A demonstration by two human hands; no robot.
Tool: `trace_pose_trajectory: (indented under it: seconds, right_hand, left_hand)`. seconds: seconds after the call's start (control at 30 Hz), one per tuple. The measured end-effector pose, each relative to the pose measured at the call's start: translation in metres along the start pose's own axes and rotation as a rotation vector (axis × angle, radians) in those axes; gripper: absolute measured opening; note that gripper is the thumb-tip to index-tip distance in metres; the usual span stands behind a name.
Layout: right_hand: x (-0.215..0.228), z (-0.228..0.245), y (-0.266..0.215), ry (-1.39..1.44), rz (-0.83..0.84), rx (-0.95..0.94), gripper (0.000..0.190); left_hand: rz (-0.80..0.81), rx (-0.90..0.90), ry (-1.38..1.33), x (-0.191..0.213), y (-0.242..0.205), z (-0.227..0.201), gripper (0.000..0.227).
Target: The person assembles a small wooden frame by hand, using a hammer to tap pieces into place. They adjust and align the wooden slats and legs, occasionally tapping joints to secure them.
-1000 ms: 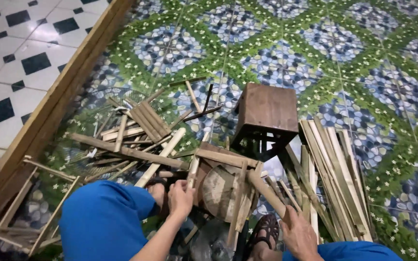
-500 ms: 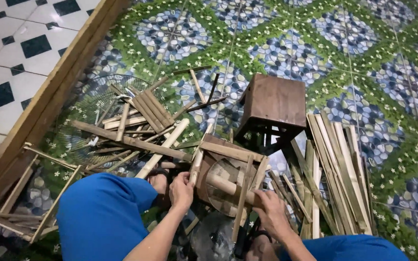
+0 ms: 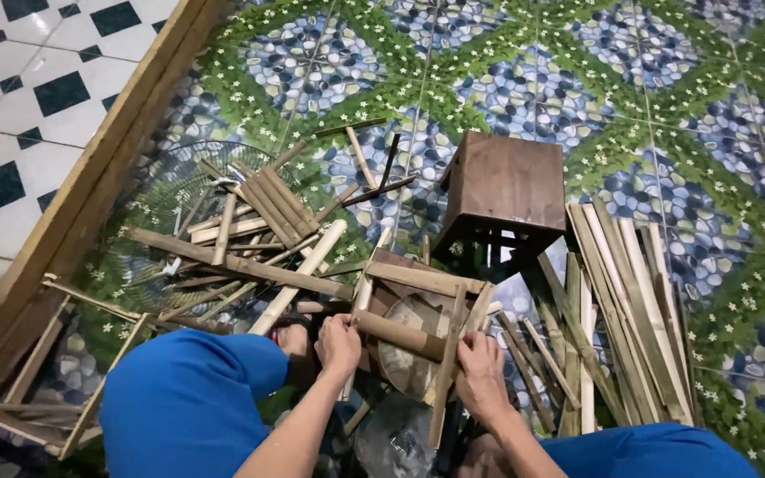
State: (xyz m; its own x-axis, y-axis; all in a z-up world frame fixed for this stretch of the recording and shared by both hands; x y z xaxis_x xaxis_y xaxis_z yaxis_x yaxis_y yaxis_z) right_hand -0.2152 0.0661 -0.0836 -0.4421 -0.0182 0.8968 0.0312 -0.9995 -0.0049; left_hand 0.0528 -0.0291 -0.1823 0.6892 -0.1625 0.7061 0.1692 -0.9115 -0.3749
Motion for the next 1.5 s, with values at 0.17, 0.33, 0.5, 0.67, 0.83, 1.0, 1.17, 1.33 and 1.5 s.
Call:
trace_pose_trajectory:
  seconds: [0.17,0.33,0.5,0.67,0.83,1.0,1.17,1.33,1.5]
  right_hand:
    - [0.005,0.004,-0.002,0.027,0.011,0.018,0.034]
    - [0.003,-0.001,-0.005,0.053,-0.052,0.020,0.031]
    - [0.004,-0.005,-0.007,0.093,-0.088,0.016,0.030]
    - [0.021,0.001,-0.009,0.209,-0.150,0.080,0.032]
    - [0.027,0.010,-0.012,0.129,-0.193,0.163,0.016]
    - [0.014,0.000,-0.017,0.089,-0.171,0.124,0.028]
    - [0.019,-0.021,-0.030,0.141,-0.350,-0.107,0.066]
    - [-0.017,-0.071,-0.045,1.020,-0.129,-0.709,0.048]
    - [-0.023,-0.071,-0.046,1.281,-0.200,-0.746,0.015]
  left_hand:
    - [0.058,0.045,0.055,-0.018,0.010,0.012,0.024]
    - [0.101,0.054,0.029,-0.021,0.011,0.016,0.023]
    - [0.167,0.084,-0.015,0.002,-0.002,-0.003,0.025]
    - [0.085,0.067,-0.120,-0.005,0.001,0.008,0.024]
    - [0.019,0.006,-0.194,0.005,-0.003,0.001,0.017]
    - [-0.013,0.017,-0.239,0.025,-0.017,-0.015,0.016]
    - [-0.095,-0.153,-0.167,0.022,-0.025,-0.025,0.022]
    - [-0.152,-0.579,0.138,0.029,-0.059,-0.075,0.018]
    - [0.136,-0.797,0.279,-0.005,-0.085,-0.111,0.039]
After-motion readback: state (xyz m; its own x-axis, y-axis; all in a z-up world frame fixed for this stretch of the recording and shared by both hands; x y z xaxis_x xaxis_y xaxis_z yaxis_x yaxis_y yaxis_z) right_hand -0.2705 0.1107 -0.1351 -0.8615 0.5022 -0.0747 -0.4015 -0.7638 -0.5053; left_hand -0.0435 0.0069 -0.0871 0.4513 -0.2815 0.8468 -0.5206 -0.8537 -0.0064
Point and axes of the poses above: each hand's wrist, its own y-axis towards the middle knuckle, its own x-axis out of the back of the hand, z = x × y, the point moved 5 cm from there along y, towards the middle knuckle, and after that the axes turned 6 degrees about z, right-handed, at the moved point
